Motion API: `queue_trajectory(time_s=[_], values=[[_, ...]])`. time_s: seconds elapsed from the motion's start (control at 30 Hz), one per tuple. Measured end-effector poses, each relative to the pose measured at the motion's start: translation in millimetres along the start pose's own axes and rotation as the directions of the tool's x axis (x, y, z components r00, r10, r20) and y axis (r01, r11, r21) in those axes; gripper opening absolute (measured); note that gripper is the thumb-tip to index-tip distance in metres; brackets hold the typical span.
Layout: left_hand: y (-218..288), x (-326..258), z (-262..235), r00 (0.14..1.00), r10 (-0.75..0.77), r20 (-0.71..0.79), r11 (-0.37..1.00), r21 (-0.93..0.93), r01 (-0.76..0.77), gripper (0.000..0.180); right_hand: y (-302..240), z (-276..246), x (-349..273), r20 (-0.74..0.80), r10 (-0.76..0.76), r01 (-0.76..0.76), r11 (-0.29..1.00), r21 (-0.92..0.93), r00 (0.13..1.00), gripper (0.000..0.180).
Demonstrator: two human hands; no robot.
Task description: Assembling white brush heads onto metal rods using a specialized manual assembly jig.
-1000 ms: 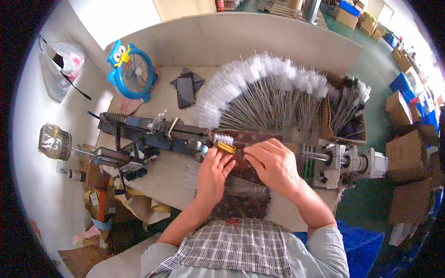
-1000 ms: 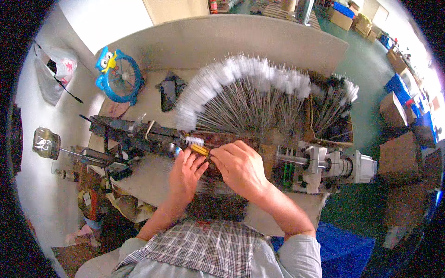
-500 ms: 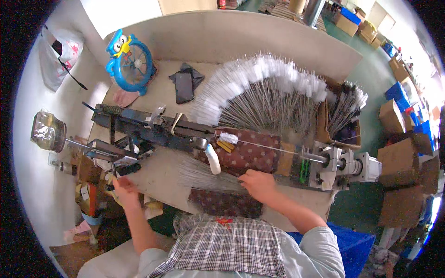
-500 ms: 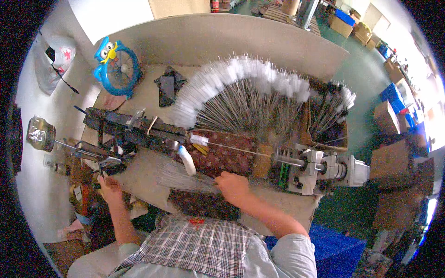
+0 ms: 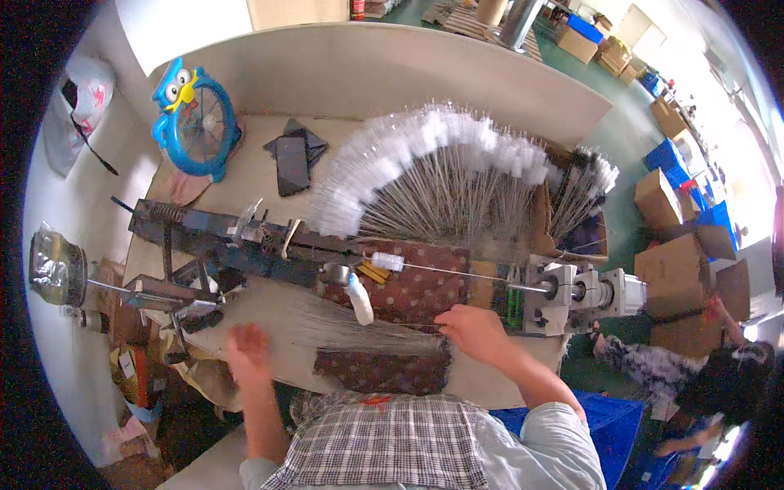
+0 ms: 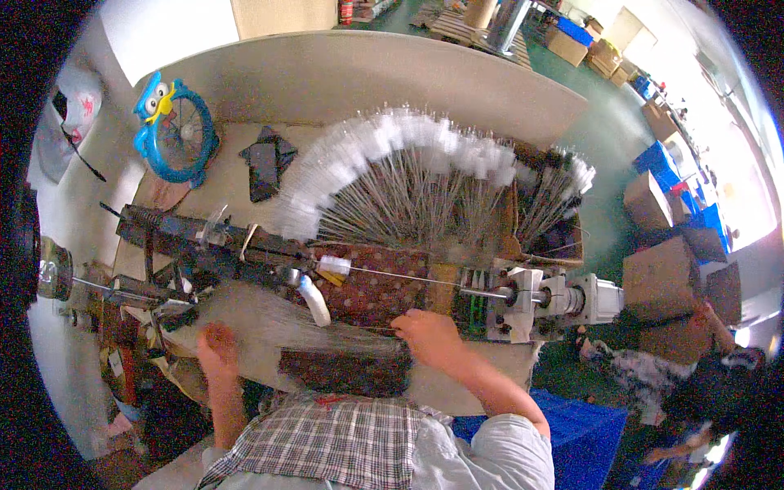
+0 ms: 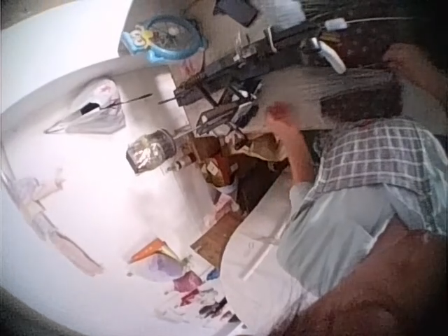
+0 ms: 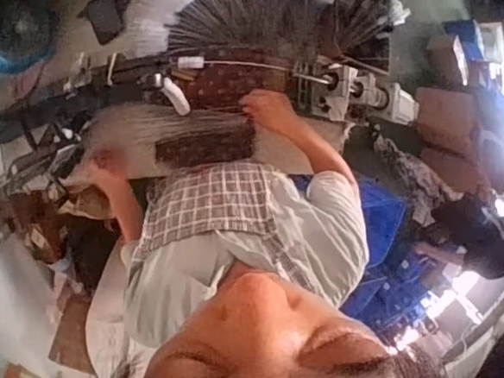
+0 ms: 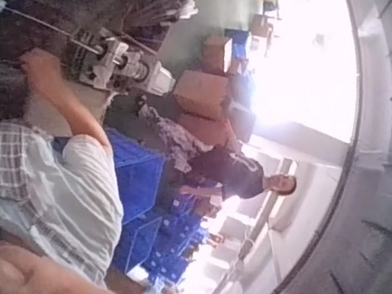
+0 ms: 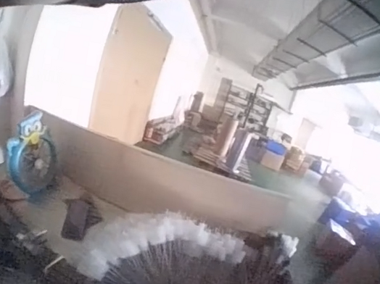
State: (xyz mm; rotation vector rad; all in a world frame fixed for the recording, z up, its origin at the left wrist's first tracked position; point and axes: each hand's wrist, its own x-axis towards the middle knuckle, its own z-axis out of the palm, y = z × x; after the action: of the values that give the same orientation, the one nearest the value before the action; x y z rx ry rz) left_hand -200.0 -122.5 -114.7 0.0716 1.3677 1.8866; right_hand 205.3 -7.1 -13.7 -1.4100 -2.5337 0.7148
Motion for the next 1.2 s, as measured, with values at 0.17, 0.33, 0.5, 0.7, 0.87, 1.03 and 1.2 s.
queue_trajectory(time_s=[0.17, 0.33, 0.5, 0.7, 0.87, 1.03, 1.2], values=[[-62, -53, 134, 0.687, -0.021, 0.726, 0.737, 0.476, -0.480, 0.026, 3, 8, 4, 0.089, -0.050, 0.055, 0.997, -0.060, 0.995, 0.026], [13, -138, 243, 0.526, -0.455, 0.718, 0.685, -0.095, 0.722, 0.021, 10, 16, -16, 0.014, 0.034, -0.036, 0.993, 0.117, 0.999, 0.023], [78, -110, 186, 0.649, -0.425, 0.631, 0.709, -0.213, 0.672, 0.033, -4, 2, -3, 0.077, -0.025, 0.037, 0.987, -0.154, 0.997, 0.015], [51, -138, 203, 0.409, -0.429, 0.805, 0.902, 0.399, 0.162, 0.028, 35, -115, -63, -0.375, 0.107, -0.198, 0.957, -0.214, 0.921, 0.026], [-18, -132, 284, -0.002, 0.105, 0.995, 0.502, -0.055, -0.863, 0.044, 40, -132, -58, -0.608, -0.195, -0.058, 0.927, -0.372, 0.770, 0.023], [-102, -136, 321, -0.079, -0.064, 0.995, 0.250, -0.061, -0.966, 0.035, 27, -98, -12, -0.537, -0.122, 0.063, 0.990, -0.128, 0.835, 0.023], [-87, -132, 345, -0.106, -0.087, 0.990, 0.032, -0.104, -0.994, 0.011, 38, -93, 5, -0.549, -0.161, 0.161, 0.986, -0.047, 0.821, 0.026]])
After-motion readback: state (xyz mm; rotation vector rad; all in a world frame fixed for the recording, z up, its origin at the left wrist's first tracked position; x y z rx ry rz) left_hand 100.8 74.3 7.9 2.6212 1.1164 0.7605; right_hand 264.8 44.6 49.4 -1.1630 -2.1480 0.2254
